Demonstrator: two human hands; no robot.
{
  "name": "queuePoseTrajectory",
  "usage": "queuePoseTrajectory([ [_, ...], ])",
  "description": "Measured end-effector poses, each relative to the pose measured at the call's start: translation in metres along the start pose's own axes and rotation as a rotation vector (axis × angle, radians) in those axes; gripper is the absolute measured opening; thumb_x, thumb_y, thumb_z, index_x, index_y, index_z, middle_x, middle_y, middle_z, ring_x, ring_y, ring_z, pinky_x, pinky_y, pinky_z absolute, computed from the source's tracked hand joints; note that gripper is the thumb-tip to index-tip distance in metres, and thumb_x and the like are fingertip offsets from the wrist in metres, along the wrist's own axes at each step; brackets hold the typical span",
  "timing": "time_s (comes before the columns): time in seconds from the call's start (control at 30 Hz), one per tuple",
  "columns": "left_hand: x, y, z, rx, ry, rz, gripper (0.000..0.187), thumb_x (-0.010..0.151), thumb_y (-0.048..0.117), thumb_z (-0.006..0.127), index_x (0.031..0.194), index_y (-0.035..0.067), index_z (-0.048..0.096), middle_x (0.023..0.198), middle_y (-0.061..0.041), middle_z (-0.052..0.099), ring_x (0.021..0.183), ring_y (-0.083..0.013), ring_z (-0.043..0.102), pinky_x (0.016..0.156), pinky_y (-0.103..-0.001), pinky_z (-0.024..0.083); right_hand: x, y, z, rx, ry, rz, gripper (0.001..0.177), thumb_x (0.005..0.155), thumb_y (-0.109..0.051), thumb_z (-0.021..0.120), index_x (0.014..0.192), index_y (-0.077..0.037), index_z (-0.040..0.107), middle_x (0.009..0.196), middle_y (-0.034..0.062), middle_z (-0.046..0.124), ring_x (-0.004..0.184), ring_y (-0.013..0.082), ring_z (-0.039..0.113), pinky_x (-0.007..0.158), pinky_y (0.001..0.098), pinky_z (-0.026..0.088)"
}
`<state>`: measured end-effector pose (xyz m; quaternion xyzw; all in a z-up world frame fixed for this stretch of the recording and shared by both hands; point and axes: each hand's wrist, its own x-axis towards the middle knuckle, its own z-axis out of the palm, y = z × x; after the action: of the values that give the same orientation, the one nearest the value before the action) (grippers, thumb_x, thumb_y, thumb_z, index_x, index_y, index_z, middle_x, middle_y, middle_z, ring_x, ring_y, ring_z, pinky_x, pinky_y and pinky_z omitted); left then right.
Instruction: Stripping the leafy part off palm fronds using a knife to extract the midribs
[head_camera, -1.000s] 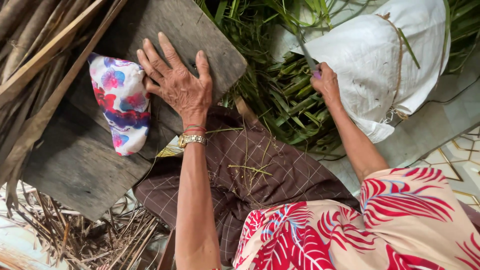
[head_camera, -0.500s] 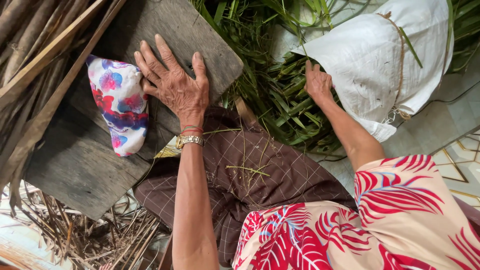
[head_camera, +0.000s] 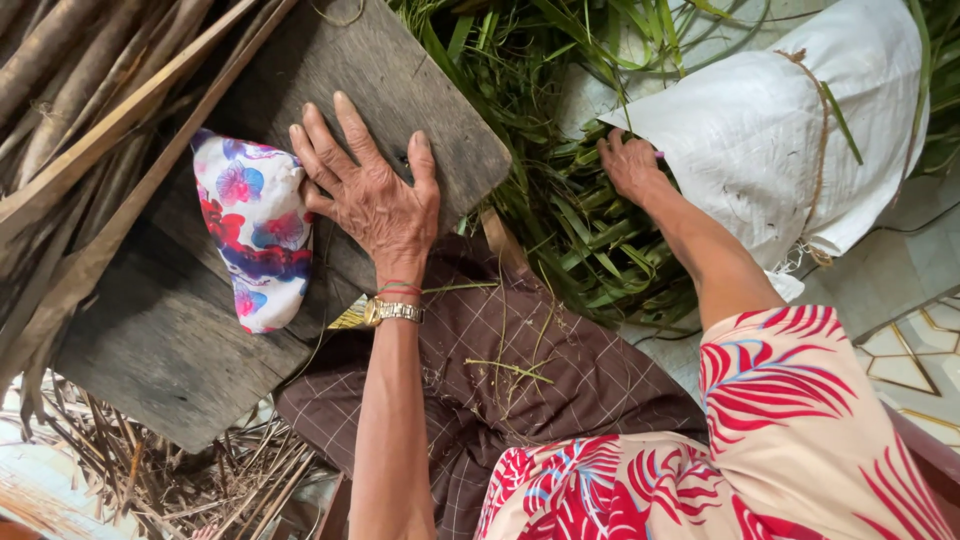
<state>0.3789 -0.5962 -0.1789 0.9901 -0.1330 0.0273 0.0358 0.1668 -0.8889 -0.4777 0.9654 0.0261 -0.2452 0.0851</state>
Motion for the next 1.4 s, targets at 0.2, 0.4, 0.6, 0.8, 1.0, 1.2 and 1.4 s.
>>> queuePoseTrajectory([
  [0.2, 0.001, 0.001, -0.002, 0.004, -0.008, 0.006, 0.083, 0.101, 0.06, 0.064, 0.162, 0.013, 0.032, 0.167, -0.016, 0.022, 0.156, -0.0375, 0.022, 0.114, -0.054, 0.034, 0.01, 0.0, 0.049, 0.106, 0.014, -0.001, 0.015, 0.084, -0.015, 0.065, 0.098, -0.01, 0.068, 0.114, 0.0226, 0.061, 0.059, 0.0333, 0.069, 0.046, 0.0438, 0.052],
  [0.4, 0.002, 0.002, -0.005, -0.011, -0.011, 0.009, 0.083, 0.102, 0.059, 0.065, 0.162, 0.012, 0.032, 0.167, -0.016, 0.022, 0.156, -0.0374, 0.022, 0.114, -0.054, 0.033, 0.011, 0.003, -0.001, 0.009, -0.339, -0.028, 0.02, 0.095, -0.018, 0.064, 0.11, -0.012, 0.075, 0.112, 0.0156, 0.062, 0.059, 0.014, 0.061, 0.045, 0.0265, 0.053],
  [0.6, 0.001, 0.002, -0.004, -0.012, -0.012, 0.007, 0.082, 0.101, 0.058, 0.065, 0.162, 0.012, 0.032, 0.167, -0.016, 0.022, 0.156, -0.0377, 0.022, 0.115, -0.055, 0.033, 0.008, 0.002, 0.018, 0.025, -0.35, -0.036, 0.026, 0.091, -0.018, 0.063, 0.115, -0.011, 0.069, 0.12, 0.0181, 0.059, 0.073, 0.0332, 0.074, 0.054, 0.0455, 0.066],
  [0.8, 0.001, 0.003, -0.006, 0.014, -0.012, 0.006, 0.082, 0.102, 0.058, 0.065, 0.161, 0.012, 0.032, 0.167, -0.016, 0.022, 0.156, -0.0368, 0.022, 0.115, -0.055, 0.033, -0.003, 0.002, 0.02, 0.091, -0.259, -0.026, 0.02, 0.096, -0.014, 0.055, 0.108, -0.007, 0.07, 0.111, 0.0201, 0.062, 0.071, 0.0377, 0.074, 0.051, 0.0483, 0.065],
  [1.0, 0.0, 0.0, -0.002, 0.019, -0.006, 0.007, 0.083, 0.102, 0.06, 0.065, 0.162, 0.013, 0.032, 0.167, -0.015, 0.022, 0.156, -0.0366, 0.022, 0.116, -0.053, 0.033, -0.018, 0.012, 0.033, 0.214, -0.222, -0.081, 0.015, 0.093, -0.006, 0.057, 0.105, -0.006, 0.065, 0.106, 0.0197, 0.058, 0.064, 0.028, 0.067, 0.049, 0.0404, 0.062],
  [1.2, 0.0, 0.001, 0.0, 0.057, -0.008, -0.002, 0.084, 0.103, 0.062, 0.065, 0.162, 0.014, 0.031, 0.167, -0.015, 0.022, 0.156, -0.0355, 0.022, 0.116, -0.052, 0.033, -0.03, 0.038, -0.039, 0.413, -0.311, -0.098, 0.008, 0.087, 0.006, 0.062, 0.093, 0.002, 0.065, 0.098, 0.0181, 0.056, 0.06, 0.0254, 0.061, 0.054, 0.0388, 0.062],
  [1.4, 0.0, -0.001, 0.003, 0.034, 0.024, 0.012, 0.08, 0.105, 0.06, 0.063, 0.161, 0.013, 0.032, 0.166, -0.015, 0.022, 0.155, -0.035, 0.02, 0.115, -0.051, 0.033, -0.063, 0.054, -0.098, 1.11, -0.366, 0.282, 0.035, 0.099, -0.02, 0.036, 0.08, 0.004, 0.051, 0.106, 0.0153, 0.055, 0.057, 0.0244, 0.057, 0.063, 0.0392, 0.052],
])
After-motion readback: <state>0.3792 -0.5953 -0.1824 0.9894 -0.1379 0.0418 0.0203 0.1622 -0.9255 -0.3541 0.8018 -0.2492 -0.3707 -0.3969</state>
